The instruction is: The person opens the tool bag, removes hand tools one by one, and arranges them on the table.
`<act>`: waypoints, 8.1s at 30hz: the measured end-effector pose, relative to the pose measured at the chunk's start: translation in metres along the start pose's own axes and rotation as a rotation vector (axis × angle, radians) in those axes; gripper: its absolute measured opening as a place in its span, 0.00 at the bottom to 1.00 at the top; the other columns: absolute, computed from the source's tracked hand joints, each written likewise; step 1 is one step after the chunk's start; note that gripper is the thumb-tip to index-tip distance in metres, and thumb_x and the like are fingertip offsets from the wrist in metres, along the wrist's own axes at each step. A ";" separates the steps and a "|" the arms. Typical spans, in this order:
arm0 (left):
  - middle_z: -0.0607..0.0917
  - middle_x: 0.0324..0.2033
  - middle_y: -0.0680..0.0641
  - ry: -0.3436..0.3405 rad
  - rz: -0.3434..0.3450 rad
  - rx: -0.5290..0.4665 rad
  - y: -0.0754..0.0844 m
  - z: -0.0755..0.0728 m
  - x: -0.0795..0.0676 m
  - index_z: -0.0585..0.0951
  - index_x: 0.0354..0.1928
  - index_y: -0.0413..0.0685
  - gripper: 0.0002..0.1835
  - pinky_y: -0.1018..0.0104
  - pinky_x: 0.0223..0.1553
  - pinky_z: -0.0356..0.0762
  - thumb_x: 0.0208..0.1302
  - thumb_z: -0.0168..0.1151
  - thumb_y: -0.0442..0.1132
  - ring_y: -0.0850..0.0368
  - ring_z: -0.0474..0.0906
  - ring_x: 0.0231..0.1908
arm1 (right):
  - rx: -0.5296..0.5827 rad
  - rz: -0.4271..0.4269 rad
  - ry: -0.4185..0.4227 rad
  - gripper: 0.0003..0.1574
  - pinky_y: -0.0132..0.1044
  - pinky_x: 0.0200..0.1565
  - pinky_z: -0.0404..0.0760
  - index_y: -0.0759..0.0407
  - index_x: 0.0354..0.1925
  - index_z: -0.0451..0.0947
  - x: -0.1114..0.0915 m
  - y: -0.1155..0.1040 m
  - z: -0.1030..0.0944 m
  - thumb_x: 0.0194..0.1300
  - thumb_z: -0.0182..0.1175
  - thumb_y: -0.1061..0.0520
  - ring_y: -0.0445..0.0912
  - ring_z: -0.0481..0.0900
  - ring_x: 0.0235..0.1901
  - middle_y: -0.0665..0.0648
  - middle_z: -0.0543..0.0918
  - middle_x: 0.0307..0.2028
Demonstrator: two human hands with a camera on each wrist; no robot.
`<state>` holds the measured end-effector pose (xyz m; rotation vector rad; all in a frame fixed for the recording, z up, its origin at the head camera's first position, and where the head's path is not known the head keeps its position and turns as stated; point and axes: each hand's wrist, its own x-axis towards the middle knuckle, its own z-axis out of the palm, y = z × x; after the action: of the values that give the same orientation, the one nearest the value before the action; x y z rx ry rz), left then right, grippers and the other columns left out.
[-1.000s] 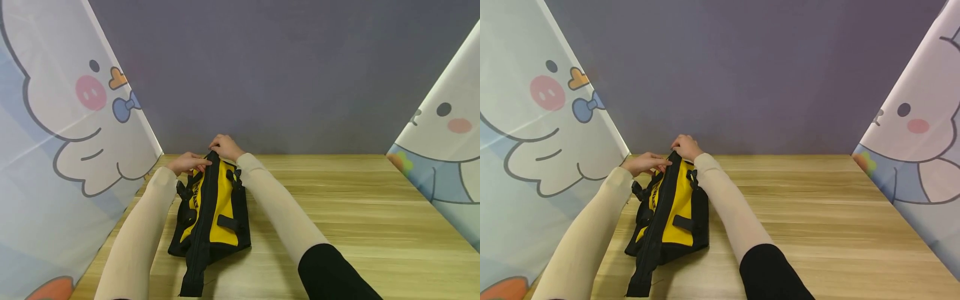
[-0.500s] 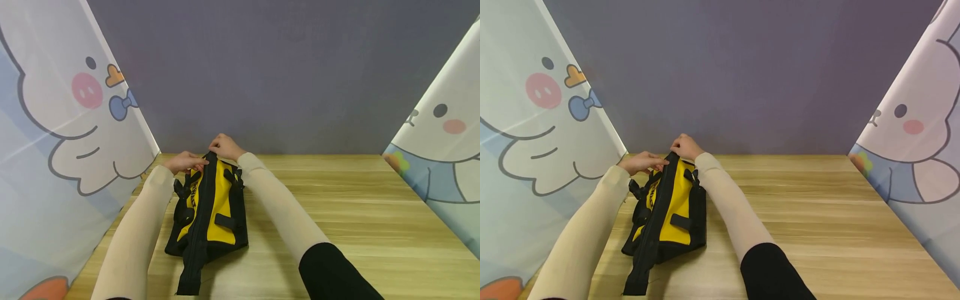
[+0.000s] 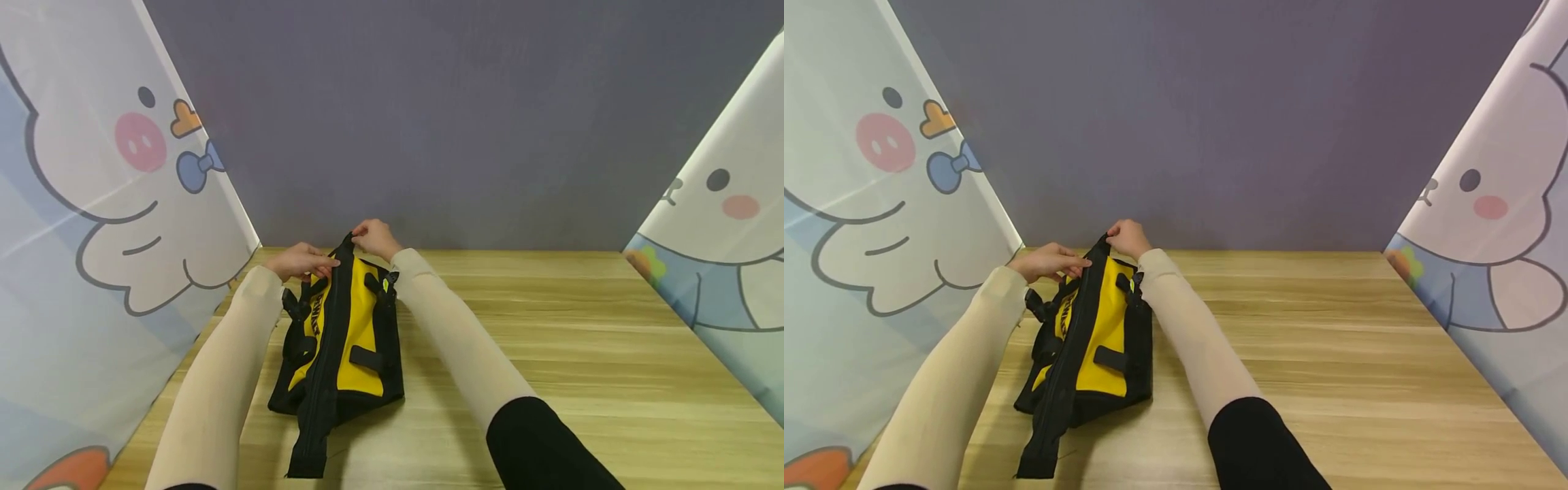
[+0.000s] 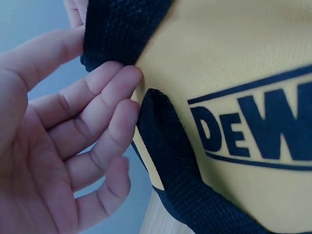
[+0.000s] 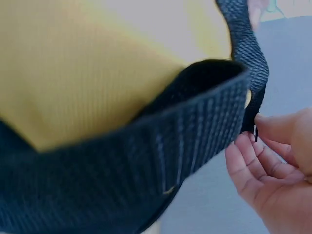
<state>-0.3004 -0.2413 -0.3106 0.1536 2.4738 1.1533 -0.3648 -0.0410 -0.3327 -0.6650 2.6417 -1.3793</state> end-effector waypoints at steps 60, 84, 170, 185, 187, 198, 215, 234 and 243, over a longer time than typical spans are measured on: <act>0.86 0.42 0.41 0.125 0.115 -0.015 -0.011 0.009 -0.001 0.84 0.52 0.35 0.19 0.48 0.50 0.81 0.71 0.63 0.45 0.46 0.82 0.45 | 0.250 0.106 -0.175 0.08 0.33 0.30 0.83 0.74 0.42 0.84 -0.029 -0.025 -0.001 0.66 0.61 0.70 0.46 0.79 0.24 0.63 0.85 0.31; 0.86 0.30 0.46 0.238 0.082 -0.045 0.010 0.009 0.010 0.82 0.49 0.27 0.18 0.56 0.43 0.85 0.75 0.55 0.40 0.47 0.84 0.37 | 0.204 0.076 -0.163 0.08 0.34 0.32 0.84 0.70 0.42 0.85 -0.036 -0.019 0.002 0.67 0.62 0.67 0.45 0.80 0.25 0.61 0.86 0.31; 0.83 0.26 0.53 0.330 0.176 -0.095 -0.002 -0.016 0.001 0.78 0.51 0.20 0.19 0.72 0.32 0.83 0.75 0.50 0.36 0.68 0.80 0.26 | 0.124 -0.258 -0.589 0.03 0.34 0.27 0.84 0.72 0.31 0.83 -0.161 -0.055 0.016 0.62 0.64 0.74 0.43 0.81 0.20 0.58 0.86 0.25; 0.82 0.25 0.54 0.351 0.175 -0.065 0.001 -0.025 -0.006 0.78 0.51 0.20 0.19 0.74 0.29 0.81 0.75 0.50 0.36 0.67 0.79 0.27 | 0.116 -0.329 -0.712 0.08 0.30 0.25 0.81 0.67 0.28 0.84 -0.195 -0.068 0.038 0.61 0.64 0.74 0.37 0.80 0.21 0.53 0.86 0.24; 0.82 0.25 0.55 0.357 0.178 -0.065 0.002 -0.025 -0.007 0.78 0.50 0.20 0.19 0.75 0.29 0.81 0.75 0.50 0.36 0.67 0.79 0.27 | 0.110 -0.331 -0.701 0.08 0.29 0.24 0.81 0.67 0.28 0.84 -0.197 -0.071 0.038 0.61 0.64 0.75 0.37 0.79 0.20 0.53 0.85 0.24; 0.82 0.26 0.53 0.366 0.156 -0.076 -0.001 -0.024 -0.011 0.78 0.50 0.21 0.19 0.75 0.29 0.81 0.75 0.51 0.36 0.64 0.80 0.28 | -0.061 -0.520 -0.666 0.09 0.19 0.29 0.75 0.61 0.28 0.85 -0.218 -0.071 0.049 0.59 0.66 0.72 0.27 0.72 0.22 0.47 0.84 0.24; 0.82 0.44 0.40 0.263 0.115 -0.049 -0.009 -0.020 -0.012 0.76 0.58 0.29 0.24 0.68 0.40 0.83 0.78 0.49 0.46 0.61 0.82 0.36 | 0.037 -0.527 -0.730 0.05 0.21 0.34 0.80 0.62 0.40 0.87 -0.230 -0.057 0.055 0.65 0.67 0.64 0.23 0.76 0.27 0.51 0.89 0.33; 0.75 0.59 0.34 0.322 0.162 0.125 -0.015 0.031 -0.075 0.75 0.60 0.36 0.31 0.44 0.52 0.76 0.68 0.63 0.55 0.37 0.74 0.54 | -0.108 -0.737 -0.169 0.06 0.31 0.41 0.81 0.62 0.40 0.86 -0.189 0.001 0.010 0.65 0.65 0.67 0.42 0.80 0.36 0.53 0.85 0.37; 0.76 0.52 0.35 0.262 0.264 0.159 -0.013 0.067 -0.124 0.69 0.65 0.37 0.36 0.56 0.38 0.80 0.61 0.72 0.47 0.40 0.76 0.46 | -0.422 -0.996 0.132 0.12 0.41 0.62 0.72 0.60 0.47 0.83 -0.176 0.002 0.020 0.63 0.67 0.61 0.53 0.76 0.54 0.61 0.80 0.52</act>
<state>-0.1591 -0.2354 -0.3203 0.4093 2.8460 1.1396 -0.2020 0.0183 -0.3672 -2.2145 2.8043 -0.9494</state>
